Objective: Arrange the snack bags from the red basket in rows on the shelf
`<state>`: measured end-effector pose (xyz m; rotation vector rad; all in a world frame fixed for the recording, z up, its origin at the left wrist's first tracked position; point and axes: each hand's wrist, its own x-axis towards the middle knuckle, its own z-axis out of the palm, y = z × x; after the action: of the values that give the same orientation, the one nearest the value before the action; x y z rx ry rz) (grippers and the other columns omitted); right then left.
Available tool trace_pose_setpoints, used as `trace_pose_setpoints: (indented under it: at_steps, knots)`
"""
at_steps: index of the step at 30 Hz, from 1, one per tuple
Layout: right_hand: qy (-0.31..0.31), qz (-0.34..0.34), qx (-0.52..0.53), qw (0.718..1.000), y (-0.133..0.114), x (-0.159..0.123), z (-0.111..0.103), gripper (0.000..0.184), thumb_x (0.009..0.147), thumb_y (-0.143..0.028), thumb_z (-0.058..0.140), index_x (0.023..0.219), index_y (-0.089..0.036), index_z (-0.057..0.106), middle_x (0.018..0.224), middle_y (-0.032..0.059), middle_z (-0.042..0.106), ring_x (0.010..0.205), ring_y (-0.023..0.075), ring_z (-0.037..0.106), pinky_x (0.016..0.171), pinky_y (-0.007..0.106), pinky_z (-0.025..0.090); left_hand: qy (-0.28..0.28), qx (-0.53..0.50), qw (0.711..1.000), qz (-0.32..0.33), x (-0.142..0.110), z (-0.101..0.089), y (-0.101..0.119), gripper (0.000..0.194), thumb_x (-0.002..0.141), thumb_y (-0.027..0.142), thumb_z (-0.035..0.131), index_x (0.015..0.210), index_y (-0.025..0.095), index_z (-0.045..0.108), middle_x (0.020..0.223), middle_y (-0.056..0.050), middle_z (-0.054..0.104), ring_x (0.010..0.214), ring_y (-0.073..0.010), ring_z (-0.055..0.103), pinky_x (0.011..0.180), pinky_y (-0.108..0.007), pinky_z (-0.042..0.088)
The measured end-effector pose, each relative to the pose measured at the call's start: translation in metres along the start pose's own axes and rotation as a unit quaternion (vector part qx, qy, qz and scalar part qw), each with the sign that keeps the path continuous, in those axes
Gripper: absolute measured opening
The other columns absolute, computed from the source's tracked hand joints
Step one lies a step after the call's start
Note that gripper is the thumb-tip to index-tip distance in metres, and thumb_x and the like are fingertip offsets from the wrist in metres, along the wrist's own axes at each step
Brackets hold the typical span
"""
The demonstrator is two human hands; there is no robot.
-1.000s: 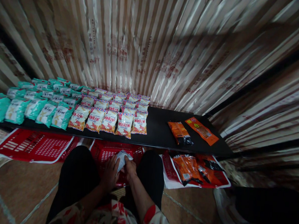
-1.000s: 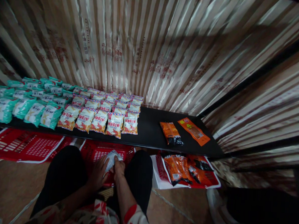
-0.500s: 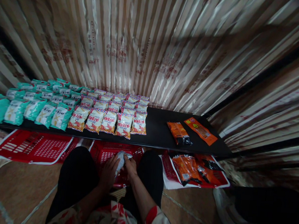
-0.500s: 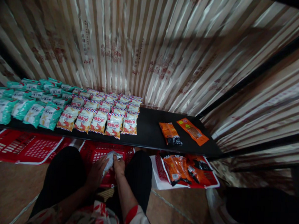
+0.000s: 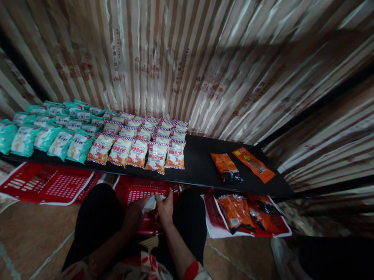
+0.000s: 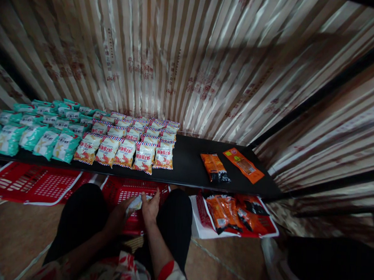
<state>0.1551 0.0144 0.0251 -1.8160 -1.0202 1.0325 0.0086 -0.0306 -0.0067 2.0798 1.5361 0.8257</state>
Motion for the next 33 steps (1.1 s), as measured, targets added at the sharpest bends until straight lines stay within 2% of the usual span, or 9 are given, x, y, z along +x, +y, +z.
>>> trace_pose_setpoints:
  at_steps: [4, 7, 10, 14, 19, 23, 27, 30, 33]
  knots:
    - [0.004, -0.123, -0.096, 0.988, 0.001, 0.000, -0.003, 0.053, 0.073, -0.032, 0.061, 0.121, -0.013, 0.051, 0.127, 0.0145, 0.052, 0.122, 0.0266, 0.041, 0.104, 0.038, 0.027, -0.049, -0.031, 0.997, -0.049, 0.005, -0.014, 0.008, 0.039, 0.085, 0.025, 0.041, 0.122, 0.019, 0.052, 0.120, -0.008, 0.060, 0.111, -0.0195, 0.055, 0.094, -0.037, 0.046]
    - [-0.026, -0.175, -0.132, 0.975, 0.001, 0.000, -0.007, 0.035, 0.074, -0.027, 0.059, 0.109, -0.020, 0.061, 0.120, 0.0087, 0.059, 0.124, 0.0256, 0.039, 0.104, 0.040, 0.026, -0.068, -0.042, 0.995, -0.058, 0.009, -0.021, 0.010, 0.038, 0.084, 0.026, 0.042, 0.119, 0.020, 0.055, 0.117, -0.008, 0.062, 0.108, -0.0200, 0.057, 0.093, -0.035, 0.046]
    - [-0.075, -0.222, -0.148, 0.961, -0.004, -0.002, -0.010, 0.024, 0.079, -0.022, 0.054, 0.099, -0.021, 0.067, 0.112, 0.0071, 0.064, 0.126, 0.0244, 0.038, 0.104, 0.040, 0.026, -0.070, -0.043, 0.995, -0.055, 0.011, -0.022, 0.009, 0.037, 0.083, 0.026, 0.044, 0.117, 0.022, 0.057, 0.116, -0.007, 0.063, 0.105, -0.0205, 0.059, 0.093, -0.035, 0.046]
    - [-0.147, -0.230, -0.124, 0.954, -0.010, -0.004, -0.013, 0.027, 0.080, -0.016, 0.049, 0.096, -0.025, 0.068, 0.106, 0.0046, 0.067, 0.118, 0.0218, 0.047, 0.102, 0.037, 0.029, -0.076, -0.052, 0.994, -0.056, 0.013, -0.021, 0.006, 0.038, 0.083, 0.026, 0.045, 0.118, 0.022, 0.056, 0.118, -0.006, 0.062, 0.107, -0.0201, 0.058, 0.093, -0.034, 0.045]
    - [-0.181, -0.229, -0.139, 0.946, -0.014, -0.007, -0.017, 0.027, 0.084, -0.028, 0.050, 0.106, -0.027, 0.065, 0.104, 0.0058, 0.068, 0.098, 0.0221, 0.059, 0.095, 0.034, 0.035, -0.100, -0.091, 0.988, -0.071, 0.018, -0.029, 0.005, 0.037, 0.085, 0.035, 0.041, 0.118, 0.023, 0.054, 0.113, -0.005, 0.064, 0.101, -0.0191, 0.060, 0.089, -0.032, 0.045]
    - [-0.224, -0.252, -0.164, 0.927, -0.015, -0.010, -0.023, 0.032, 0.084, -0.036, 0.050, 0.113, -0.028, 0.062, 0.110, 0.0050, 0.066, 0.102, 0.0229, 0.058, 0.095, 0.034, 0.036, -0.106, -0.104, 0.986, -0.077, 0.025, -0.034, 0.001, 0.034, 0.086, 0.035, 0.039, 0.114, 0.023, 0.055, 0.106, -0.004, 0.066, 0.094, -0.0178, 0.061, 0.083, -0.028, 0.047]
    - [-0.271, -0.276, -0.222, 0.895, -0.016, -0.012, -0.027, 0.043, 0.082, -0.043, 0.052, 0.122, -0.028, 0.054, 0.121, 0.0056, 0.060, 0.109, 0.0224, 0.055, 0.096, 0.033, 0.037, -0.107, -0.078, 0.989, -0.068, 0.033, -0.039, 0.001, 0.029, 0.086, 0.035, 0.038, 0.104, 0.021, 0.057, 0.093, -0.004, 0.068, 0.082, -0.0164, 0.063, 0.075, -0.026, 0.047]
    - [-0.265, -0.289, -0.270, 0.879, -0.015, -0.013, -0.027, 0.045, 0.083, -0.045, 0.050, 0.123, -0.023, 0.052, 0.119, 0.0082, 0.061, 0.108, 0.0214, 0.056, 0.093, 0.032, 0.040, -0.131, -0.052, 0.987, -0.075, 0.039, -0.046, 0.005, 0.029, 0.085, 0.037, 0.039, 0.102, 0.021, 0.056, 0.086, -0.003, 0.068, 0.077, -0.0159, 0.062, 0.071, -0.025, 0.045]
    - [-0.238, -0.290, -0.295, 0.879, -0.014, -0.014, -0.025, 0.041, 0.086, -0.045, 0.044, 0.118, -0.021, 0.054, 0.110, 0.0081, 0.065, 0.100, 0.0207, 0.060, 0.087, 0.029, 0.042, -0.148, -0.055, 0.983, -0.094, 0.046, -0.054, 0.011, 0.028, 0.083, 0.039, 0.042, 0.098, 0.021, 0.058, 0.082, -0.003, 0.067, 0.074, -0.0162, 0.061, 0.069, -0.025, 0.044]
